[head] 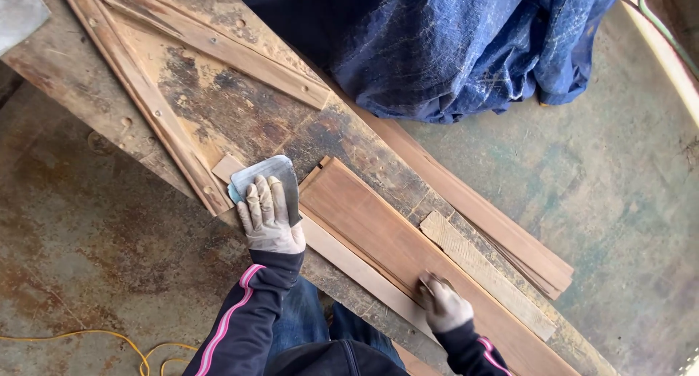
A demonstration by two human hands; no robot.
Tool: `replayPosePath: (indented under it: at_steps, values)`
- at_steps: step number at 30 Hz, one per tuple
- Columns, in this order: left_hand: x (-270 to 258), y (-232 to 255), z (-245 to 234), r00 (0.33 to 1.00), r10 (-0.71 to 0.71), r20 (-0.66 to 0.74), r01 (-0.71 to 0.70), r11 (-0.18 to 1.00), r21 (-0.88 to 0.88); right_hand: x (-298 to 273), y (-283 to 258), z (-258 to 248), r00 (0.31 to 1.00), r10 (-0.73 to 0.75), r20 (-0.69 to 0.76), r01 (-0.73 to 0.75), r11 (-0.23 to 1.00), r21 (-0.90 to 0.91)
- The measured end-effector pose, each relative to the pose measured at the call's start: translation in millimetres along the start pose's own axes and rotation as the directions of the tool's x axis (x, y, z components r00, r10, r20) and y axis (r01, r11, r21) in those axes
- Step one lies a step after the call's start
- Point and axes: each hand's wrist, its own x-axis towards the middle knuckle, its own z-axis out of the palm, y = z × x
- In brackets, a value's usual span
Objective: Sand wood planks using sandpaper and an electric orbital sander on a workbench.
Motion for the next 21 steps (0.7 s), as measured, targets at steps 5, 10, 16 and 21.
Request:
replayPosePath:
  at_steps: [5, 10, 16, 21]
  values:
    - [3, 3, -7, 1.0, 0.004, -0.003, -0.004, 1.0, 0.005, 43, -43, 19, 0.998, -0.015, 0.057, 0.014, 1.0, 0.014]
    - [4, 2, -12, 0.997, 0.03, 0.076, -0.027, 0.999, -0.034, 153, -153, 49, 0.973, 0.067, 0.223, -0.091, 0.991, 0.101]
    - [4, 4, -13, 0.995, 0.098, -0.001, -0.098, 0.995, 0.037, 74, -85, 9, 0.993, -0.041, 0.109, 0.019, 0.98, 0.196]
    - [1, 4, -4, 0.999, 0.014, 0.034, -0.018, 0.995, 0.098, -100, 75, -15, 0.977, 0.188, -0.1, -0.189, 0.982, 0.006]
